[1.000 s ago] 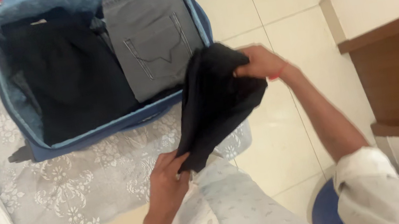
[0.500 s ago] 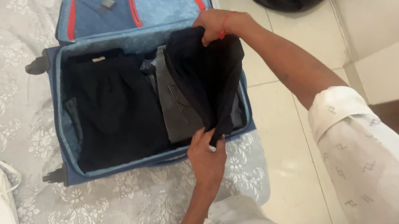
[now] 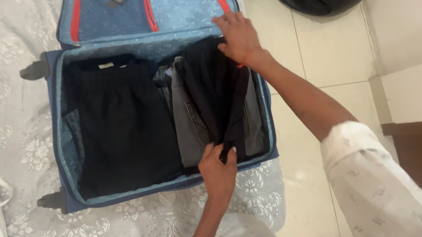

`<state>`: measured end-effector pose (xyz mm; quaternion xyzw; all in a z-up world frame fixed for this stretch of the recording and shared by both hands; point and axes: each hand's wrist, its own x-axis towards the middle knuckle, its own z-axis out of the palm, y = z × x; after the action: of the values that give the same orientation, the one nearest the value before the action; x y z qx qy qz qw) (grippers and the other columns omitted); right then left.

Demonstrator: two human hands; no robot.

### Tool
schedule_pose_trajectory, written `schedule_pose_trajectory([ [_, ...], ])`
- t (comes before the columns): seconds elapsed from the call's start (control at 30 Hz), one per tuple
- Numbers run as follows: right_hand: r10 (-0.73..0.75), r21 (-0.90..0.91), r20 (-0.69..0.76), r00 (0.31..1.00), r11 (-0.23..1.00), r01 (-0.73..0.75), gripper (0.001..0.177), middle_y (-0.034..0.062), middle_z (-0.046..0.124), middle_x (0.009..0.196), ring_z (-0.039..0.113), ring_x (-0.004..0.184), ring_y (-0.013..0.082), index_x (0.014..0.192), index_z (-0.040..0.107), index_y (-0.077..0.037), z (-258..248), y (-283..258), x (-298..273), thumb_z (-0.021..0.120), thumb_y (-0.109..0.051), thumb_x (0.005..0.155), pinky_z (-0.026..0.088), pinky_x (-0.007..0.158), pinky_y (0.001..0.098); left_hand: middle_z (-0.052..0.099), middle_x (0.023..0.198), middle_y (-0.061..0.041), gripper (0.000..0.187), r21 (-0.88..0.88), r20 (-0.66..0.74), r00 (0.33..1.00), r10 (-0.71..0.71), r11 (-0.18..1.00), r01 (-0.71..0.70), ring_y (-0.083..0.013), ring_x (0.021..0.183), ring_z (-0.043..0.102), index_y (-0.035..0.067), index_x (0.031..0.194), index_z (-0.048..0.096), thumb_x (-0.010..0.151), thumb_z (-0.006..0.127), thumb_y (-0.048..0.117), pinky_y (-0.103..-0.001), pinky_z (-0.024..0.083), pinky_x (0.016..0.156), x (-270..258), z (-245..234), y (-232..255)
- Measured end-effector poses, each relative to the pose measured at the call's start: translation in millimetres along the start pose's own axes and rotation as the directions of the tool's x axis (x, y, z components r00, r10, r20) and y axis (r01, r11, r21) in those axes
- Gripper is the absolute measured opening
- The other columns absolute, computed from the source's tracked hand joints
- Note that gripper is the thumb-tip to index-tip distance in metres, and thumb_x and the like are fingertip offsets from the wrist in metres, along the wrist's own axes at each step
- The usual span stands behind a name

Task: The person folds clothes on a bed and places them into a blue suitcase, arranging them one at a time.

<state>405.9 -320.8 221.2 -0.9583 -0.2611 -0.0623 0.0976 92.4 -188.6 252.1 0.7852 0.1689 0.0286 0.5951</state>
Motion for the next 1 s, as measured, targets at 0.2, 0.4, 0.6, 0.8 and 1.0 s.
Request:
schedule_pose_trajectory([
  [0.2,0.611,0.358,0.136,0.78,0.704,-0.614,0.069,0.0179,0.067,0.118,0.063,0.115,0.0375,0.135,0.053,-0.006,19,26,-41,0.085,-0.038,0.083,0.051,0.097,0.0446,0.07,0.103,-0.016,0.02,0.066,0.035,0.999,0.017,0.998,-0.02,-0.027,0.083,0.071,-0.008,0.098,0.074,0.086,0.074,0.008,-0.038,0.055,0.073,-1,-2,-2],
  [0.4,0.429,0.7,0.184,0.884,0.575,-0.424,0.067,0.019,0.071,0.117,0.069,0.107,0.0312,0.134,0.056,-0.001,83,61,-59,0.086,-0.019,0.077,0.056,0.092,0.0392,0.071,0.104,-0.014,0.023,0.029,0.069,0.997,-0.044,0.999,0.043,-0.0264,0.083,0.071,-0.007,0.102,0.073,0.085,0.074,0.009,-0.037,0.055,0.072,-1,-4,3],
  [0.6,0.47,0.744,0.075,0.88,0.561,-0.364,0.066,0.0156,0.068,0.122,0.069,0.101,0.0248,0.138,0.052,-0.004,94,72,-72,0.082,-0.01,0.079,0.055,0.089,0.0337,0.07,0.106,-0.014,0.029,0.072,0.071,0.997,-0.014,0.997,0.009,-0.0246,0.08,0.07,-0.007,0.106,0.074,0.085,0.077,0.013,-0.036,0.056,0.071,-1,2,-5],
  [0.8,0.435,0.53,-0.065,0.898,0.777,-0.339,0.062,0.0203,0.06,0.124,0.061,0.1,0.0321,0.141,0.056,-0.009,21,0,-132,0.082,-0.023,0.087,0.053,0.088,0.0399,0.065,0.098,-0.011,0.052,0.127,0.149,0.98,-0.132,0.985,0.113,-0.019,0.074,0.063,-0.002,0.119,0.071,0.078,0.088,0.025,-0.033,0.055,0.069,0,-18,-22],
  [1.0,-0.087,0.48,-0.088,0.992,0.869,0.119,0.063,0.0145,0.061,0.136,0.056,0.122,0.0363,0.14,0.059,-0.007,-50,-112,-200,0.082,-0.03,0.086,0.043,0.105,0.0464,0.065,0.096,-0.007,0.032,0.03,0.123,0.99,-0.062,0.998,0.059,-0.0151,0.074,0.064,0.004,0.117,0.075,0.087,0.077,0.014,-0.031,0.053,0.069,2,-34,-46],
])
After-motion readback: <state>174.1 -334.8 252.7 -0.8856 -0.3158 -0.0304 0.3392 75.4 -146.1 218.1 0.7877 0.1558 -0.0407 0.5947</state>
